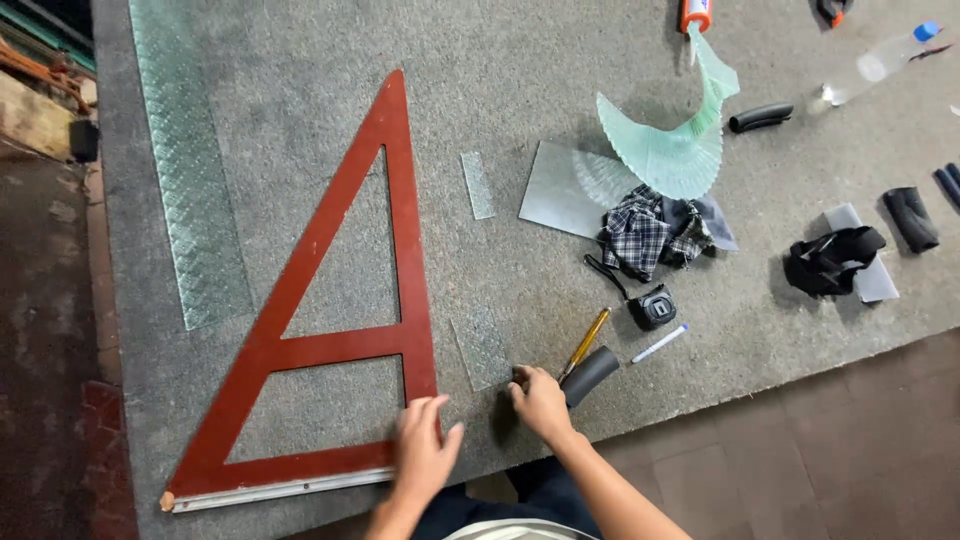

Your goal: Measuring and marking glass sheets with a triangle ruler and pencil, then handling and inspecting circular glass components on a workbench.

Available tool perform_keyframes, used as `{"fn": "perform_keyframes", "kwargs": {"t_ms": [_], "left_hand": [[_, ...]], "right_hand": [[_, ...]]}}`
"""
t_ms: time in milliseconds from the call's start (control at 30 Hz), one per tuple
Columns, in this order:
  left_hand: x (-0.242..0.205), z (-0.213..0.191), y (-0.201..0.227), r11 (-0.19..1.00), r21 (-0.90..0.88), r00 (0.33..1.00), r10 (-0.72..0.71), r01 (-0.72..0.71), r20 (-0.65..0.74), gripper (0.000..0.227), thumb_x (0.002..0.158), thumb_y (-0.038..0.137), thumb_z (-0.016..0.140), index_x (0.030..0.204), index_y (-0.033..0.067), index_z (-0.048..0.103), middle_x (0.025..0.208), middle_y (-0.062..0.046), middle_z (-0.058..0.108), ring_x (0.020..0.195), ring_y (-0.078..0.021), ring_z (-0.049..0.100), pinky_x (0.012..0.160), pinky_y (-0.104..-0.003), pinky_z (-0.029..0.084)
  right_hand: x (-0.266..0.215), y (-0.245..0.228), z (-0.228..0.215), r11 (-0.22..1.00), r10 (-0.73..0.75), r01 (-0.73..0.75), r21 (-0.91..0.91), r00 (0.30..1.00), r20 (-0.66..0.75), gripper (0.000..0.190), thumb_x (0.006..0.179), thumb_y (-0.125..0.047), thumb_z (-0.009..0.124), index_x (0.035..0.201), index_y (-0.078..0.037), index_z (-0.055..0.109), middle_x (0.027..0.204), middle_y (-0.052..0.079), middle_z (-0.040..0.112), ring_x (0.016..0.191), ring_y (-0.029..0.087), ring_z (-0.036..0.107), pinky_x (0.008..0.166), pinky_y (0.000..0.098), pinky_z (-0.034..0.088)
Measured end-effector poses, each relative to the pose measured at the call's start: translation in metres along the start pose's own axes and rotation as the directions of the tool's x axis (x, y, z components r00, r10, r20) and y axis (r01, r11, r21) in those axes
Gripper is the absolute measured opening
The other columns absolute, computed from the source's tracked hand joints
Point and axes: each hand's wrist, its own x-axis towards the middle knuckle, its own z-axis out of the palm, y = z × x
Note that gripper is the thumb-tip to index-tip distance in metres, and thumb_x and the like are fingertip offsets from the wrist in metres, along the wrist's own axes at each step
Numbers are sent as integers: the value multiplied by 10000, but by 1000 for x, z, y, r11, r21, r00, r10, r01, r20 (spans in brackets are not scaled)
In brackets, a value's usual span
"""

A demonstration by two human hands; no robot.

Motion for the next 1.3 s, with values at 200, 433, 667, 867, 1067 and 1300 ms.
{"fn": "perform_keyframes", "kwargs": {"t_ms": [200, 433, 667, 867, 1067, 1300], "left_hand": [[65, 91, 60, 694, -294, 753, -618, 657, 225, 851, 932, 559, 574, 1663, 143, 447, 1714, -54, 322, 1559, -352, 360, 1297, -516, 319], [92, 60, 58, 166, -777, 601, -735, 607, 313, 270, 967, 84, 791, 1190, 107, 641, 1013, -92, 829, 772, -163, 660, 610, -309, 528], [86, 33, 63, 191, -738, 705, -518, 648, 485, 314, 1000, 94, 750, 1312, 127, 764, 1114, -83, 775, 1131, -211, 742, 852, -372, 614], [60, -15, 88, 379, -788, 865, -78, 485, 495, 168, 1108, 184, 650, 974, 97, 704, 868, -57, 694, 802, -144, 662, 781, -275, 573], [47, -30, 100, 407, -793, 827, 137, 454, 545, 353, 1156, 306, 566, 864, 133, 661, 660, 12, 512, 626, -137, 525, 767, -354, 598], [37, -26, 110, 307, -864, 853, 222, 399, 473, 349, 1134, 257, 608, 820, 103, 615, 648, 14, 403, 572, -114, 391, 587, -296, 399]], "right_hand": [[10, -5, 12, 996, 60, -57, 72, 997, -40, 478, 962, -302, 677, 1394, -110, 750, 1302, 122, 796, 1236, 330, 745, 1104, 438, 560], [-1, -40, -36, 928, 175, -216, 303, 972, 157, 373, 1013, -454, 765, 786, -199, 613, 749, -49, 674, 722, 110, 631, 749, 315, 483], [10, -27, -45, 665, -49, -244, 706, 929, 368, 330, 1134, -329, 637, 860, -144, 651, 649, -44, 462, 527, 76, 361, 511, 270, 280], [-17, -33, -85, 635, -284, -183, 750, 848, 447, 324, 1163, -265, 615, 868, -132, 598, 671, -52, 416, 549, 74, 331, 523, 254, 258], [-53, -52, -115, 654, -373, -112, 748, 813, 448, 363, 1141, -380, 640, 877, -133, 620, 663, -77, 397, 534, 51, 300, 500, 250, 218], [-78, -66, -126, 581, -311, -190, 791, 847, 431, 408, 1143, -309, 632, 784, -141, 536, 610, -28, 403, 525, 82, 291, 523, 265, 235]]}}
